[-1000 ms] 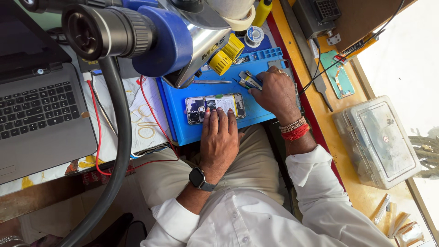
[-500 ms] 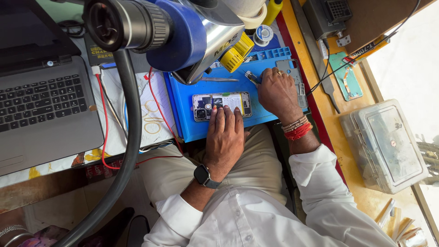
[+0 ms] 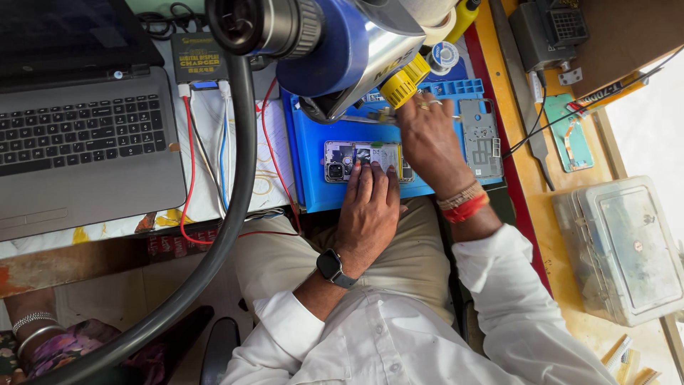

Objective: The person repairs a smartphone at a workbench. They press and reseat the battery and internal components of the opened phone, manipulate small parts with their fingers, close the phone by pressing the back cover on, hold and turn the assembled phone, then place it on the mat and continue working on the exposed internals with a screwdriver.

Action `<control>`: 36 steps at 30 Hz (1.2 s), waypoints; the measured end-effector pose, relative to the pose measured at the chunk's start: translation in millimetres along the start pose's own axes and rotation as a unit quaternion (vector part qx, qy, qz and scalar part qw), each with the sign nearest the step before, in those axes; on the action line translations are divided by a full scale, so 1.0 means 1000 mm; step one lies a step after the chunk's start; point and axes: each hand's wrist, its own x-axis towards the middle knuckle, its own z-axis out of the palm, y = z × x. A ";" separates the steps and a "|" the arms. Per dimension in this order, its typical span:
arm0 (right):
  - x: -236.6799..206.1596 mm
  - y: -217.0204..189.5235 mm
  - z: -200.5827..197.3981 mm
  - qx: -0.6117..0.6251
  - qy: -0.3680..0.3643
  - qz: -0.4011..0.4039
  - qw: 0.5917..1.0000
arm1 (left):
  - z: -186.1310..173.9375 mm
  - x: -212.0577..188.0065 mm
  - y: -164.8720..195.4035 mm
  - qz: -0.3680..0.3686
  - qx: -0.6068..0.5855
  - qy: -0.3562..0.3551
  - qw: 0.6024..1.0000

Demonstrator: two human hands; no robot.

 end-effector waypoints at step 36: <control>0.021 -0.023 -0.003 0.107 0.003 -0.058 0.993 | 0.003 -0.004 -0.004 0.006 0.009 0.010 1.000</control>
